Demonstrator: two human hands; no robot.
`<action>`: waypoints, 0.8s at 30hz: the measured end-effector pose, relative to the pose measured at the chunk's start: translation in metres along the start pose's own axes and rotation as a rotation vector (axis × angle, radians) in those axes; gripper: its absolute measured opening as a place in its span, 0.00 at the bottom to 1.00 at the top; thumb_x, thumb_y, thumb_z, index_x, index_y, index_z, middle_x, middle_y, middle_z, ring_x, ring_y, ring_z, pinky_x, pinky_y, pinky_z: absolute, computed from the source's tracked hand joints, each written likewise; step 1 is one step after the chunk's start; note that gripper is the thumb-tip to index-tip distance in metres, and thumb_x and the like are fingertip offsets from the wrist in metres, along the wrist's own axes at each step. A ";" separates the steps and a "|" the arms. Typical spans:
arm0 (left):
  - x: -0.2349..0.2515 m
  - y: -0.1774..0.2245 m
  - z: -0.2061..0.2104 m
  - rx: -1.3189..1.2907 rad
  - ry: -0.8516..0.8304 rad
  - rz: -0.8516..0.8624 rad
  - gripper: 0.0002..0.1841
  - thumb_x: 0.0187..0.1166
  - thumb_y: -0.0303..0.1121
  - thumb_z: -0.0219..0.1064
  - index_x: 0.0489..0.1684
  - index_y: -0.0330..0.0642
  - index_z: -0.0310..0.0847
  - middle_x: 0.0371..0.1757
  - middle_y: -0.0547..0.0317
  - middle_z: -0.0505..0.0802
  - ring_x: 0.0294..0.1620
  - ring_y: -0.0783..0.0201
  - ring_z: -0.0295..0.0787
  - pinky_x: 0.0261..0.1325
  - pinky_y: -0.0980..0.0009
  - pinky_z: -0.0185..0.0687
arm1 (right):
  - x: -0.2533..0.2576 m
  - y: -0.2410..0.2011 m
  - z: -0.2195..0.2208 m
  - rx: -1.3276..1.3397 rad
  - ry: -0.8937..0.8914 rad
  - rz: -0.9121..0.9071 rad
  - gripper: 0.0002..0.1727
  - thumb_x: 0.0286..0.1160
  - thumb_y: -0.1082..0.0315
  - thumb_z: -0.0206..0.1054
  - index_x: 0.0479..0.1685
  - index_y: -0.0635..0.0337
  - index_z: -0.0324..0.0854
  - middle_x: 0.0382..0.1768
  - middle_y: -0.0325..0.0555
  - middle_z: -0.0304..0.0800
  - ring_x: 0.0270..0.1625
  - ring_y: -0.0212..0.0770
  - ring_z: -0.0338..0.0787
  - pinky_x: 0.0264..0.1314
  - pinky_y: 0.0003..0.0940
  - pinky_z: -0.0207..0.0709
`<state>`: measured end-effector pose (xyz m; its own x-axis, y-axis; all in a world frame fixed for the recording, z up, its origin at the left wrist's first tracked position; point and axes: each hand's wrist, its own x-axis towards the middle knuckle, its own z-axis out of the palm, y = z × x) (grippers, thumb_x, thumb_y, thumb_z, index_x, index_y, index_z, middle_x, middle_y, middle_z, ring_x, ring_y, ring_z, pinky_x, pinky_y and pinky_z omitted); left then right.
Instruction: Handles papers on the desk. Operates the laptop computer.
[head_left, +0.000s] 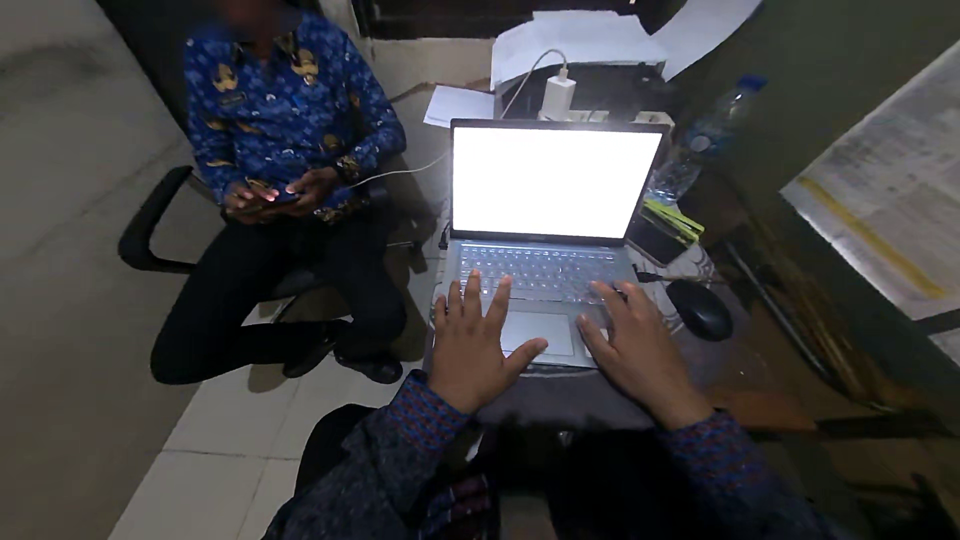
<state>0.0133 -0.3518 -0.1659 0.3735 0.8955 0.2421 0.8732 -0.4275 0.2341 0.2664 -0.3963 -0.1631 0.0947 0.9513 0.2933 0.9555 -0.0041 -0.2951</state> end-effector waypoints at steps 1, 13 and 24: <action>0.000 0.000 0.000 -0.008 0.002 -0.002 0.55 0.64 0.88 0.37 0.93 0.67 0.58 0.92 0.39 0.63 0.90 0.32 0.56 0.84 0.28 0.53 | -0.001 -0.001 0.001 -0.006 -0.003 0.011 0.40 0.81 0.32 0.49 0.81 0.50 0.75 0.80 0.62 0.73 0.80 0.61 0.76 0.78 0.59 0.73; 0.000 -0.002 0.004 0.049 0.054 0.024 0.53 0.67 0.86 0.38 0.91 0.63 0.63 0.90 0.39 0.66 0.89 0.34 0.60 0.82 0.31 0.58 | 0.001 0.000 0.006 -0.039 0.048 -0.016 0.45 0.77 0.25 0.46 0.88 0.42 0.67 0.88 0.60 0.62 0.93 0.63 0.55 0.90 0.68 0.49; 0.000 -0.001 0.001 0.035 0.056 0.013 0.53 0.67 0.85 0.40 0.92 0.63 0.62 0.90 0.40 0.66 0.89 0.37 0.61 0.84 0.33 0.57 | -0.001 0.028 -0.030 0.088 0.103 0.069 0.41 0.78 0.35 0.57 0.88 0.46 0.67 0.83 0.59 0.70 0.84 0.62 0.70 0.80 0.66 0.69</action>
<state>0.0129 -0.3509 -0.1673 0.3676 0.8813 0.2970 0.8793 -0.4333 0.1975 0.3012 -0.4066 -0.1448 0.1915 0.9131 0.3600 0.9181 -0.0370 -0.3946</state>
